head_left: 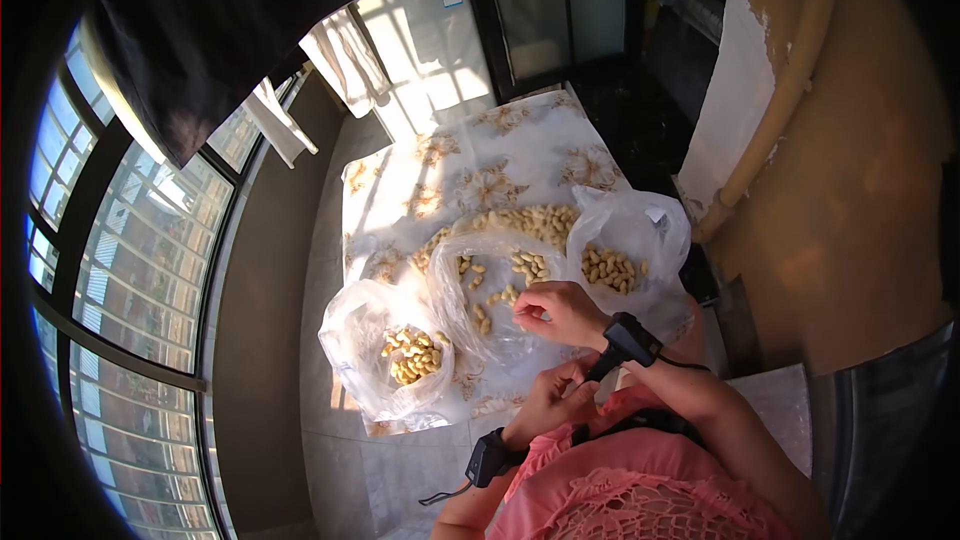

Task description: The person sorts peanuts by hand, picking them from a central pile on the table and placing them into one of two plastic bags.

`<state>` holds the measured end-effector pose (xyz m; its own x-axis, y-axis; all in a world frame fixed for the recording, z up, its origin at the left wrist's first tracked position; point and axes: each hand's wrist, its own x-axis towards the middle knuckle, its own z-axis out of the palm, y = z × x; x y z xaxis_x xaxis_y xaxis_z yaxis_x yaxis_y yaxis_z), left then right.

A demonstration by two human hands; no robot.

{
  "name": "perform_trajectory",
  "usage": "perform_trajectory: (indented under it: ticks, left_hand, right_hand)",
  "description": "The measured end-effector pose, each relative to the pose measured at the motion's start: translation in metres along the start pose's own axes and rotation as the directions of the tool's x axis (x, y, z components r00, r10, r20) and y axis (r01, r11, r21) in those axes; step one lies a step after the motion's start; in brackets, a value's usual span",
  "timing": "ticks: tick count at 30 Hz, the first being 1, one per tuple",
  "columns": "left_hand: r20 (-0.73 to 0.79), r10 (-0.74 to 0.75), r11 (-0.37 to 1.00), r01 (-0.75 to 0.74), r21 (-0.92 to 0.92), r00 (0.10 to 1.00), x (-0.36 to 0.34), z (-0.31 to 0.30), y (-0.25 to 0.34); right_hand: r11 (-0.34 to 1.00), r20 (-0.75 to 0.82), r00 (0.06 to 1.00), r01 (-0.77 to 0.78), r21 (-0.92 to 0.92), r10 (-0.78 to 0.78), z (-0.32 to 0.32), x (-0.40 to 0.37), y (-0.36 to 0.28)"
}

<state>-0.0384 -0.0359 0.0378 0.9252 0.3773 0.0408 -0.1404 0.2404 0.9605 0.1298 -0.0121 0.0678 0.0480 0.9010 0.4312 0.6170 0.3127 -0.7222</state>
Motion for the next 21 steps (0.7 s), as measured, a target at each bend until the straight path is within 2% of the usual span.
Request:
perform_trajectory:
  ticks: [1, 10, 14, 19, 21]
  left_hand:
    - [0.032, -0.050, 0.999, 0.050, -0.017, 0.998, -0.001, -0.002, -0.001]
    - [0.078, -0.149, 0.988, 0.151, -0.027, 0.986, -0.009, -0.005, 0.002]
    - [0.117, -0.103, 0.994, 0.106, -0.023, 0.988, -0.010, -0.003, 0.007]
    - [0.096, -0.164, 0.975, 0.176, -0.138, 0.982, -0.011, 0.001, 0.012]
    - [0.060, -0.130, 0.979, 0.138, -0.149, 0.990, -0.009, 0.003, 0.010]
  right_hand:
    - [1.000, 0.019, 1.000, -0.020, 0.005, 0.020, 0.000, 0.000, 0.000]
    - [1.000, 0.048, 0.999, -0.017, -0.017, 0.017, 0.005, 0.000, 0.004]
    - [1.000, 0.033, 0.999, -0.024, 0.004, 0.024, 0.008, 0.001, 0.006]
    - [1.000, 0.035, 0.999, -0.024, 0.021, 0.023, 0.006, 0.002, 0.005]
    - [0.999, 0.038, 0.999, -0.025, 0.034, 0.023, 0.006, 0.002, 0.004]
